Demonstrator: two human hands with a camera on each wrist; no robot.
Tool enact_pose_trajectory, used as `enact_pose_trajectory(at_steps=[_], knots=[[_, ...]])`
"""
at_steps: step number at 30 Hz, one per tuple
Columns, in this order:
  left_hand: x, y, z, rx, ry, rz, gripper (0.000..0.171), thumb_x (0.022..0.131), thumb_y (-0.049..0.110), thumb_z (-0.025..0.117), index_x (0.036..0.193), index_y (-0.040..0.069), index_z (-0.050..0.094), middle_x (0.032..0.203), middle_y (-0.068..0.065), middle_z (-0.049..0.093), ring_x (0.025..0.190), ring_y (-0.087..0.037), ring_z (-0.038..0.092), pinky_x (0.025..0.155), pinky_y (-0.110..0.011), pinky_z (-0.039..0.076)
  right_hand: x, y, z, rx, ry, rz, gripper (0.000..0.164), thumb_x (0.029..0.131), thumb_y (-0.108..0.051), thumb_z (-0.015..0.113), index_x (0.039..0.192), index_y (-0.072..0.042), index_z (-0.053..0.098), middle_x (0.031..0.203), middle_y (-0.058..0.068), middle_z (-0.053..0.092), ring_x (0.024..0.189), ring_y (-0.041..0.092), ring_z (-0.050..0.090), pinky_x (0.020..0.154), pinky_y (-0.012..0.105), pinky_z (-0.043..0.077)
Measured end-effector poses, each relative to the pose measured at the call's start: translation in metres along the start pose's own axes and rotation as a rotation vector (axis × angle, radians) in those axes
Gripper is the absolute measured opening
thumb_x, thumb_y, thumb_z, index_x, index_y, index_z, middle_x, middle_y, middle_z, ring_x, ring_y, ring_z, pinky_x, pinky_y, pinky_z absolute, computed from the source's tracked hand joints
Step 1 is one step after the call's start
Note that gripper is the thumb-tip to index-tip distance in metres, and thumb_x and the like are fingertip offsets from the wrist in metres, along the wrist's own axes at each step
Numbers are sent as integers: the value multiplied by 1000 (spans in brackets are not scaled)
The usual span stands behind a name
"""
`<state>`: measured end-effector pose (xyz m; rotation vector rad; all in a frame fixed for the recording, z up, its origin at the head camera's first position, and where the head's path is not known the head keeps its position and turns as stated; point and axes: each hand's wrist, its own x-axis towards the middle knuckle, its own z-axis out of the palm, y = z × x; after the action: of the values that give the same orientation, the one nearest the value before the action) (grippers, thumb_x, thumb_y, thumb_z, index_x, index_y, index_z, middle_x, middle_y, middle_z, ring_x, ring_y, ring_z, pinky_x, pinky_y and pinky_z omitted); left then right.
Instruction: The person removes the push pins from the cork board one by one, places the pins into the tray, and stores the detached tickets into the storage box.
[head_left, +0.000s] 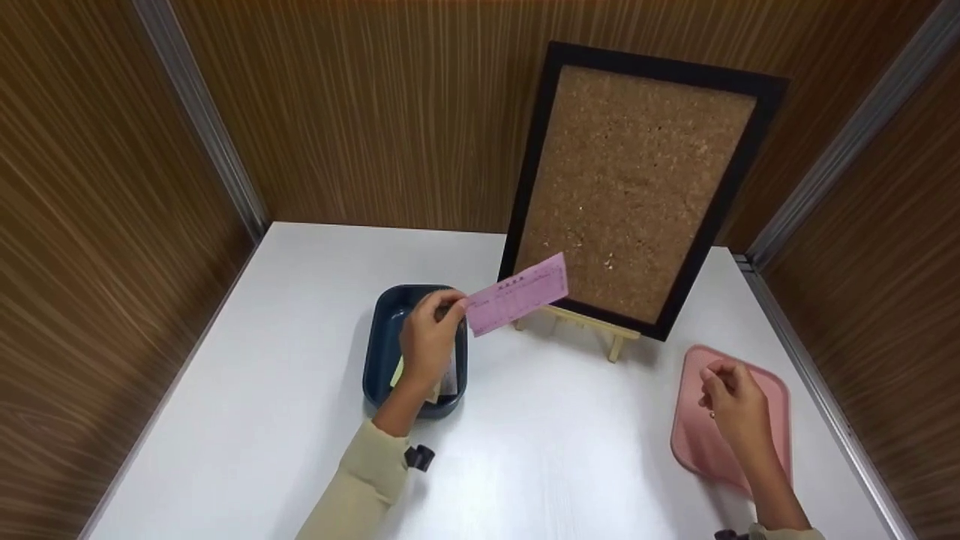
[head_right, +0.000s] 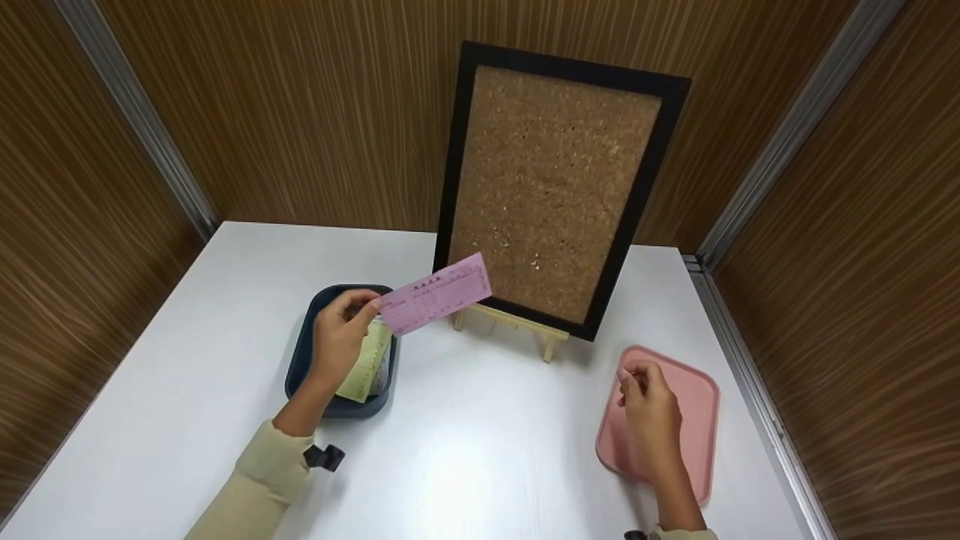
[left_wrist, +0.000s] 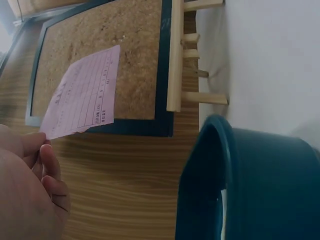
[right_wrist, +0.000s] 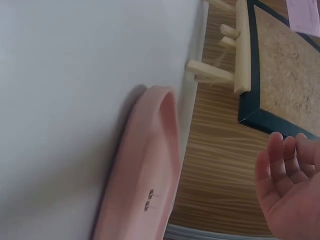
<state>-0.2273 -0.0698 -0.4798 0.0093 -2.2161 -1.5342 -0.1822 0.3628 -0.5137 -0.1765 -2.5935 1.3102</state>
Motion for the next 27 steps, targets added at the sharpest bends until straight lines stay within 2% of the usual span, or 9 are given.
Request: enact_pose_trajectory(at_steps=[7, 14, 21, 27], knots=[[-8, -16, -28, 7, 66, -41, 18, 98, 34, 67, 109, 20, 72, 102, 4, 69, 72, -17, 55, 58, -26, 42, -7, 19, -7, -64, -46, 32, 31, 107, -30, 48, 121, -3, 53, 97, 15, 59, 77, 11, 61, 69, 20, 53], [-18, -33, -54, 9, 126, -150, 18, 98, 33, 68, 110, 20, 72, 94, 2, 67, 72, -17, 53, 57, -28, 37, -14, 37, -12, -107, -82, 96, 35, 108, -37, 44, 125, -7, 52, 101, 12, 61, 85, 14, 62, 71, 23, 53], [-23, -50, -67, 106, 185, -210, 18, 97, 33, 68, 108, 20, 73, 95, 2, 69, 74, -17, 52, 62, -34, 35, -15, 45, -13, -126, -112, 152, 38, 108, -40, 41, 127, -9, 51, 109, 12, 62, 90, 14, 62, 72, 23, 51], [-27, -62, -72, 205, 209, -259, 17, 97, 31, 67, 107, 19, 74, 103, 1, 72, 73, -18, 53, 61, -35, 35, -13, 45, -13, -134, -108, 156, 38, 108, -40, 42, 126, -8, 52, 107, 13, 63, 88, 12, 62, 71, 22, 50]])
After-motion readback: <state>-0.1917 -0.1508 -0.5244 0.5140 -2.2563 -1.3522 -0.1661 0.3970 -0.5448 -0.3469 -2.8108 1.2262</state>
